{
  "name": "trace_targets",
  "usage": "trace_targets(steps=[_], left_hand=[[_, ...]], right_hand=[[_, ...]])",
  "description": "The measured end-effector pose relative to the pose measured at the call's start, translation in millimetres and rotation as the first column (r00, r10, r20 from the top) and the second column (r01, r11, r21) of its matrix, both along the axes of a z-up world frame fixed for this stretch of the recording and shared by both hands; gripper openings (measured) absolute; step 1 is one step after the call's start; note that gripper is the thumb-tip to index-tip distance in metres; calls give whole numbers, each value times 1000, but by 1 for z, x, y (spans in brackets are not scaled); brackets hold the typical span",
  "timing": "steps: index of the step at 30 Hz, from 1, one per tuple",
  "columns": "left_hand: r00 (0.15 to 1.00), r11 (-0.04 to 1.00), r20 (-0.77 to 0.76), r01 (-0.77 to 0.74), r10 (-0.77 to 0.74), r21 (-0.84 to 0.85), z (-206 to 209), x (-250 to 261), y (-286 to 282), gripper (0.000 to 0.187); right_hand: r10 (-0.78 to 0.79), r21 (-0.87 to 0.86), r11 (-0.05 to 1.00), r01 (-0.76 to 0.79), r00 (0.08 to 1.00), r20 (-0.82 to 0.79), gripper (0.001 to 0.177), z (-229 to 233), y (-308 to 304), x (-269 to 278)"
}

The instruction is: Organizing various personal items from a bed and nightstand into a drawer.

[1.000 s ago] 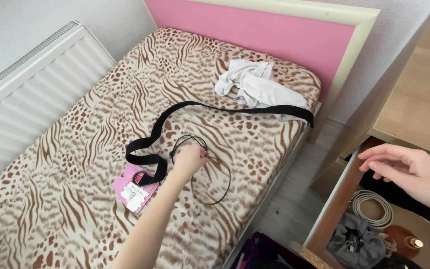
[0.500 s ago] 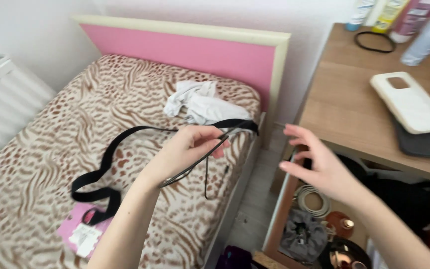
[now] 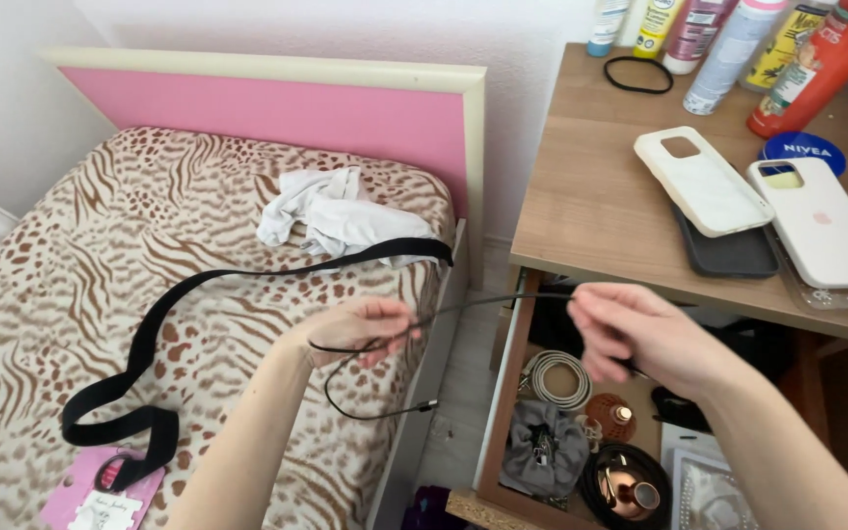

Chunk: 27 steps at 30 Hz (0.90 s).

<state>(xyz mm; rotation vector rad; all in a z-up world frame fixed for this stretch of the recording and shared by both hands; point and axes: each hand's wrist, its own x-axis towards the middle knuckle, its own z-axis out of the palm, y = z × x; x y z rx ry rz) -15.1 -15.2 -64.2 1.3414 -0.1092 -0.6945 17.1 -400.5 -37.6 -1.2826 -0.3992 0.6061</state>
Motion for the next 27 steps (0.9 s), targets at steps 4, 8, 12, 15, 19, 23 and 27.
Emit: trace_targets(steps=[4, 8, 12, 15, 19, 23, 27], left_hand=[[958, 969, -191, 231, -212, 86, -38, 7, -2, 18], [950, 711, -178, 310, -256, 632, -94, 25, -7, 20], [796, 456, 556, -413, -240, 788, -74, 48, -35, 33], [680, 757, 733, -488, 17, 435, 48, 25, -113, 34], [421, 813, 903, -496, -82, 305, 49, 32, -176, 51], [608, 932, 793, -307, 35, 194, 46, 36, -211, 26], [683, 724, 673, -308, -283, 617, 46, 39, -231, 29]], right_hand=[[22, 184, 983, 15, 980, -200, 28, 34, -32, 0], [-43, 353, 928, 119, 976, -214, 38, 45, -51, -4], [-154, 207, 961, 184, 976, -152, 33, 34, -52, -2], [-139, 116, 979, 166, 968, -210, 35, 29, -45, -3], [-164, 123, 973, 193, 964, -208, 38, 32, -37, -11], [-69, 262, 949, 177, 924, -377, 35, 29, -60, -12], [59, 455, 869, 195, 872, -486, 28, 37, -75, -19]])
